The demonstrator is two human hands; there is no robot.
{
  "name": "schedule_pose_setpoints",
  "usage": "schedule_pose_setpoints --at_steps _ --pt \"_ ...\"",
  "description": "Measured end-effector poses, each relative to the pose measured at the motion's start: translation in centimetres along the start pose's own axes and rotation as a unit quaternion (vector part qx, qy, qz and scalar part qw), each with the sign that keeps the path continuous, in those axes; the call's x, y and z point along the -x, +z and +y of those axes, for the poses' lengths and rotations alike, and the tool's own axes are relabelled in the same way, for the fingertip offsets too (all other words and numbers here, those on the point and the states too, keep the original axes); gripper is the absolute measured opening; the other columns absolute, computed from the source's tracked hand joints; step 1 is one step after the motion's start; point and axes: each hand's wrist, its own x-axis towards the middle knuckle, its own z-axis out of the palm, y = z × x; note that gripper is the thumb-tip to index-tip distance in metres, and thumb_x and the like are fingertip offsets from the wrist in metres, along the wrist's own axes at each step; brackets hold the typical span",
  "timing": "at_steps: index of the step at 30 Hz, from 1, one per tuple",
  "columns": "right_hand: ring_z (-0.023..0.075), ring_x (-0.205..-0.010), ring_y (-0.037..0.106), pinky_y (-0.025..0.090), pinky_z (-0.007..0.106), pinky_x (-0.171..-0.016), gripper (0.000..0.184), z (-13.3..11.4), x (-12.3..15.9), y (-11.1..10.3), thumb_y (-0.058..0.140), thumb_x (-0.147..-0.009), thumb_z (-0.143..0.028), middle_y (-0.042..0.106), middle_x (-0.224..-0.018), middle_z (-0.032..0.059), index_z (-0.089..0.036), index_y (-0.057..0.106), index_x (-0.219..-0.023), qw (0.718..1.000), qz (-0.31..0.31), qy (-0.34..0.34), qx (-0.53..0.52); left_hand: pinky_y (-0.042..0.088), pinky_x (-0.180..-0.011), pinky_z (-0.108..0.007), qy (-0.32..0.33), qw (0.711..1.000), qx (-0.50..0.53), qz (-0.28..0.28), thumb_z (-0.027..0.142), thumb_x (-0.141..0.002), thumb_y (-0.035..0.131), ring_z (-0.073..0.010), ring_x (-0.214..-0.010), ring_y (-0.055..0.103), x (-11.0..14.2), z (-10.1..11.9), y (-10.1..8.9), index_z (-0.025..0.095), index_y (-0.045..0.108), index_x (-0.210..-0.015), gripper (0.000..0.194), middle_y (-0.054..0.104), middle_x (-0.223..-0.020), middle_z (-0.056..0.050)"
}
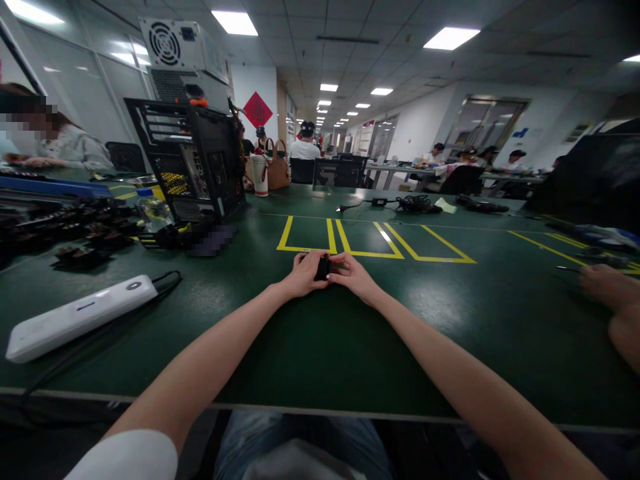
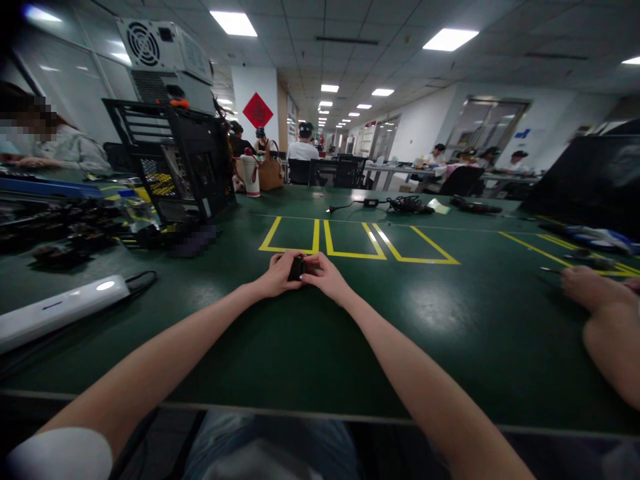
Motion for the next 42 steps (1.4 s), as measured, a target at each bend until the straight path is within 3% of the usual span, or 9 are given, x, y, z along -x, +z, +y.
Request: schedule_pose_setpoints --at_steps 5,10,15,21,31,37,42 --pt "0.0132 -0.086 0.056 0.041 0.035 -0.086 0.026 -0.15 -0.02 0.16 0.064 -0.062 -0.022 0.054 -0.094 0.0004 -0.02 0.05 -0.084 1.0 0.013 -0.002 -0.009 0.023 -0.092 -0.04 -0.002 1.0 -0.005 -0.002 0.038 -0.068 0.054 -0.0226 -0.106 0.04 -0.04 0.04 -0.08 0.02 0.027 -0.114 0.056 0.043 -0.112 -0.008" --pt "0.0151 -0.089 0.055 0.04 0.037 -0.085 0.035 -0.24 -0.09 0.04 0.063 -0.063 -0.022 0.054 -0.097 0.0032 -0.021 0.049 -0.095 1.0 0.012 0.015 0.009 0.022 -0.092 -0.041 -0.007 1.0 -0.001 -0.005 0.037 -0.068 0.054 -0.0231 -0.107 0.039 -0.02 0.19 -0.11 0.02 0.027 -0.114 0.056 0.042 -0.114 -0.009" --pt "0.0163 -0.097 0.052 0.039 0.036 -0.088 0.035 -0.34 0.15 -0.08 0.065 -0.06 -0.019 0.052 -0.104 0.0024 -0.02 0.05 -0.091 1.0 -0.018 -0.004 -0.003 0.023 -0.092 -0.041 -0.005 1.0 0.006 -0.009 0.036 -0.07 0.052 -0.0229 -0.107 0.039 0.03 0.19 -0.23 0.02 0.028 -0.114 0.053 0.042 -0.114 -0.009" --pt "0.0134 -0.084 0.057 0.041 0.036 -0.085 0.028 -0.29 -0.02 0.26 0.064 -0.062 -0.024 0.054 -0.095 0.0012 -0.02 0.05 -0.086 1.0 0.018 0.008 -0.004 0.023 -0.091 -0.04 0.0 1.0 0.003 0.0 0.037 -0.068 0.054 -0.0226 -0.106 0.04 0.0 0.05 -0.11 0.02 0.028 -0.114 0.055 0.042 -0.113 -0.008" --pt "0.0146 -0.092 0.054 0.04 0.035 -0.087 0.034 -0.15 0.06 0.18 0.065 -0.059 -0.019 0.053 -0.101 0.0016 -0.021 0.05 -0.089 1.0 -0.001 0.001 -0.008 0.022 -0.092 -0.04 -0.001 1.0 0.013 -0.002 0.035 -0.069 0.053 -0.0223 -0.107 0.04 0.08 0.19 -0.19 0.021 0.027 -0.114 0.053 0.042 -0.112 -0.007" --pt "0.0126 -0.08 0.056 0.043 0.036 -0.082 0.028 -0.15 -0.05 0.28 0.063 -0.062 -0.027 0.054 -0.093 0.0006 -0.02 0.05 -0.085 1.0 0.023 0.014 -0.001 0.022 -0.092 -0.041 -0.004 1.0 0.009 -0.009 0.037 -0.068 0.053 -0.0231 -0.107 0.039 0.04 0.16 -0.28 0.021 0.027 -0.114 0.055 0.042 -0.113 -0.008" --pt "0.0144 -0.087 0.056 0.041 0.036 -0.084 0.035 -0.22 -0.21 0.32 0.064 -0.06 -0.025 0.053 -0.098 0.0027 -0.02 0.05 -0.092 0.999 0.033 0.024 -0.006 0.022 -0.092 -0.041 -0.004 1.0 0.006 -0.004 0.036 -0.068 0.054 -0.023 -0.107 0.039 0.04 0.04 -0.16 0.02 0.027 -0.114 0.056 0.042 -0.113 -0.008"
